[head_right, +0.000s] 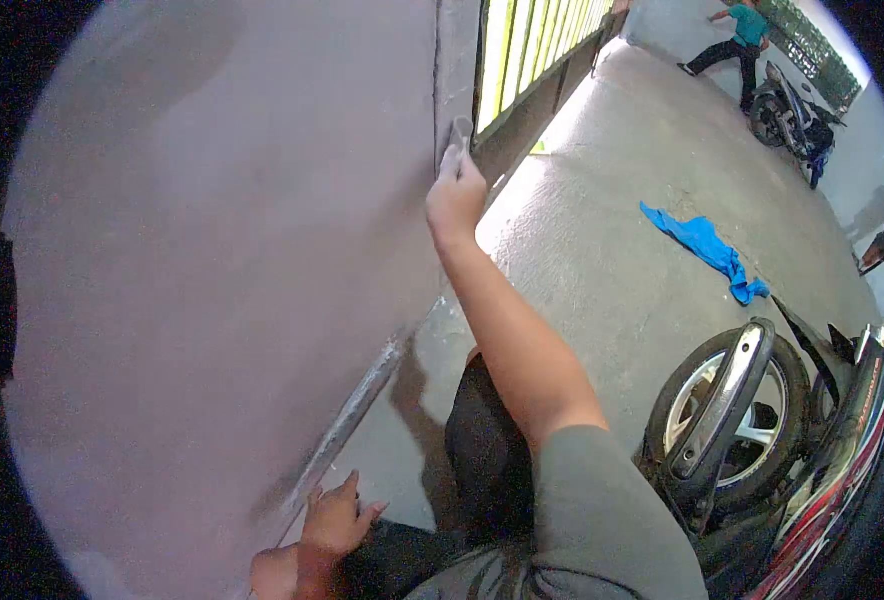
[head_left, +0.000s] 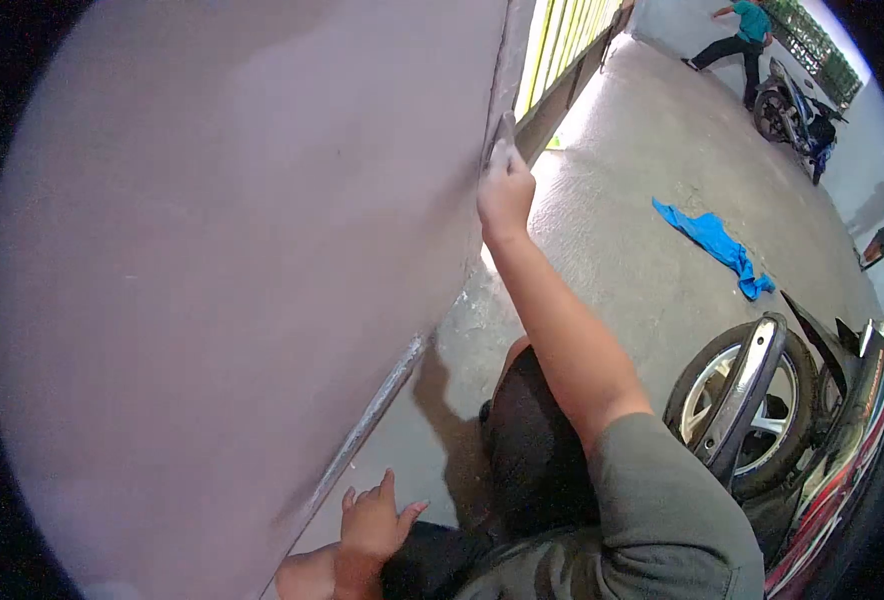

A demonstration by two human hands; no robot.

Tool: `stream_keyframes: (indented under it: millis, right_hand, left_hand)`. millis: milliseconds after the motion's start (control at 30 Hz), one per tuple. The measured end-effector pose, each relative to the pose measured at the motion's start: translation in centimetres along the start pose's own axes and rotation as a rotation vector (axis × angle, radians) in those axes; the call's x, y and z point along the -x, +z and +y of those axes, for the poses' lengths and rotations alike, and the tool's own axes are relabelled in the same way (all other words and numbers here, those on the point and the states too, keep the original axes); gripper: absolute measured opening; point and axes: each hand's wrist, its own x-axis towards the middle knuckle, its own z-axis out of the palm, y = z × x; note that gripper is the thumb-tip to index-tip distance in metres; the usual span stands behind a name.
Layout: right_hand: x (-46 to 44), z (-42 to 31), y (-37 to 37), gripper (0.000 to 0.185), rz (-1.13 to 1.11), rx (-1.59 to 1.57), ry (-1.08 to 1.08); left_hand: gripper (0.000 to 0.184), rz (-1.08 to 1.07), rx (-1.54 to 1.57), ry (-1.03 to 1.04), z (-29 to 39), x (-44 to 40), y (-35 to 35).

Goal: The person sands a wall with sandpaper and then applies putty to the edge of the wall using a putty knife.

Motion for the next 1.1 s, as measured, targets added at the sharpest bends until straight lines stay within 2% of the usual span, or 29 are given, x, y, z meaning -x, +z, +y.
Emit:
stream_keyframes:
  millis: [67,100,233,333,467,600,633,733,767,867,933,1000,1100]
  right_hand:
    - [-1.1,-0.1,-0.1,0.046,-0.025,-0.095,0.137]
    - [-0.7,1.0,0.4,0.045,0.049,0.01,0.034]
    - [-0.4,0.9,0.1,0.045,-0.018,-0.034,0.098]
    - [-2.0,1.0,0.0,0.043,0.035,-0.059,0.118]
    - [0.7,1.6,1.1,0.043,0.063,-0.058,-0.008]
    - [-1.9,0.6,-0.3,0.046,-0.053,-0.043,0.157]
    - [-1.1,1.1,0.0,0.045,0.017,0.109,0.075]
    - [0.8,1.7,0.8,0.045,0.046,0.029,-0.039]
    - [-0.1,0.4,0.1,0.045,-0.009,0.025,0.061]
    - [-1.6,0.6,-0.1,0.045,-0.009,-0.007,0.132]
    - [0.6,2.2,0.5,0.044,0.024,0.056,0.052]
    - [1.0,2.0,0.9,0.043,0.048,0.123,-0.025]
    - [-1.9,2.3,0.5,0.044,0.013,-0.017,0.138]
  left_hand:
    - [0.086,-0.002,-0.031,-0.006,0.1,-0.1,0.1]
    - [0.086,-0.009,-0.001,0.002,0.2,-0.1,0.0]
    - [0.086,0.004,0.005,0.002,-0.4,-0.2,0.3]
    - [0.085,-0.005,-0.009,-0.004,0.0,-0.3,0.1]
    - [0.086,-0.068,0.051,-0.017,0.1,-0.5,-0.5]
    - [0.087,-0.025,0.011,-0.009,0.0,-0.4,0.3]
    - [0.088,-0.002,0.026,0.016,0.0,-0.4,0.1]
    - [0.088,-0.031,0.031,-0.011,0.1,-0.5,-0.2]
    - [0.088,-0.032,0.035,-0.01,0.3,-0.5,-0.2]
    - [0.088,-0.047,-0.046,-0.061,0.5,-0.4,-0.4]
    - [0.089,-0.004,0.025,0.026,0.0,-0.2,-0.1]
    - [0.088,-0.021,-0.001,-0.002,0.0,-0.5,-0.3]
    - [0.086,-0.034,-0.015,-0.013,0.0,-0.2,0.1]
